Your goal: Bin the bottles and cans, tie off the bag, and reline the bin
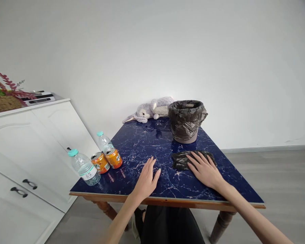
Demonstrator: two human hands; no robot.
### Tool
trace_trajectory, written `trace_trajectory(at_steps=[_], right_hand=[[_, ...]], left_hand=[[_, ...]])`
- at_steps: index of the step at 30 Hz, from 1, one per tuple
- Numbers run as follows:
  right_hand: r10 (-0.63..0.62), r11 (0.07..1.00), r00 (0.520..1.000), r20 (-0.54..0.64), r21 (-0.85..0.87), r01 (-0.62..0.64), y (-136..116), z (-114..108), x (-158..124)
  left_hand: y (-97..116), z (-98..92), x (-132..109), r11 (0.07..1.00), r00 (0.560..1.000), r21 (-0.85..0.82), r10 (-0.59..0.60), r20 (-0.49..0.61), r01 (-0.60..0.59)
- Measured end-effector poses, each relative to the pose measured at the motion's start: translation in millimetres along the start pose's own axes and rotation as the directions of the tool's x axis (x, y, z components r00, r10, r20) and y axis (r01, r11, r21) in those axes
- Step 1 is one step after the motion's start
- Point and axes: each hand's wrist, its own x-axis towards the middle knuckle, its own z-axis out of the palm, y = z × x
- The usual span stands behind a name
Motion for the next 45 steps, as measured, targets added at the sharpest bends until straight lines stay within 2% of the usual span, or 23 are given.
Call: trace_trajectory(at_steps=[3, 5, 7, 9, 12, 13, 15, 18, 21, 29, 37, 39, 42, 45], right_hand=[[0.014, 1.0, 1.0, 0.014, -0.019, -0.014, 27, -2, 0], [0.003, 1.0, 1.0, -0.015, -0.022, -0.003, 31, -6, -2], [-0.052, 0.999, 0.996, -0.073, -0.004, 0.052, 25, -15, -7], [-0.152, 0.985, 0.982, -0.115, 0.065, 0.161, 9, -28, -13], [-0.288, 0.9, 0.955, -0.071, 0.319, 0.295, -20, -51, -27], [-0.3, 0.854, 0.953, -0.031, 0.436, 0.283, -29, -59, -32], [-0.285, 0.749, 0.956, 0.075, 0.639, 0.173, -46, -71, -38], [-0.236, 0.639, 0.947, 0.217, 0.769, -0.017, -60, -82, -40], [-0.17, 0.619, 0.951, 0.26, 0.779, -0.103, -62, -84, -38], [-0.059, 0.591, 0.95, 0.306, 0.778, -0.214, -50, -68, -41], [-0.003, 0.577, 0.955, 0.297, 0.781, -0.241, -49, -63, -41], [0.023, 0.597, 0.961, 0.276, 0.767, -0.235, -48, -60, -43], [0.07, 0.676, 0.967, 0.244, 0.702, -0.226, -48, -53, -46], [0.076, 0.734, 0.964, 0.256, 0.639, -0.228, -49, -48, -47]], left_hand=[[0, 0.3, -1, 1.0, 1.0, 0.014, 0.005, 0.012, -0.005], [1, 0.6, -1, 1.0, 1.0, 0.025, 0.007, 0.016, -0.008], [1, 0.8, -1, 0.999, 1.0, 0.028, 0.014, 0.015, -0.014], [2, 0.8, 0, 0.999, 1.0, 0.03, 0.02, 0.015, -0.02], [4, 0.5, 0, 0.999, 1.0, 0.032, 0.021, 0.022, -0.022], [5, 0.3, 1, 0.999, 1.0, 0.031, 0.018, 0.024, -0.018], [7, -0.2, 1, 1.0, 1.0, 0.026, 0.01, 0.026, -0.011], [8, -1.0, 1, 1.0, 1.0, 0.017, 0.006, 0.029, -0.007], [10, -1.8, 0, 1.0, 1.0, 0.015, -0.004, 0.027, 0.003], [16, -6.5, 0, 0.998, 0.997, -0.021, -0.055, 0.055, 0.056], [15, -5.4, -3, 0.997, 0.998, -0.057, -0.059, 0.031, 0.06], [14, -4.3, -4, 0.996, 0.998, -0.069, -0.056, 0.035, 0.059], [13, -3.8, -5, 0.994, 0.997, -0.09, -0.064, 0.043, 0.068], [13, -4.5, -6, 0.991, 0.996, -0.105, -0.074, 0.04, 0.078]])
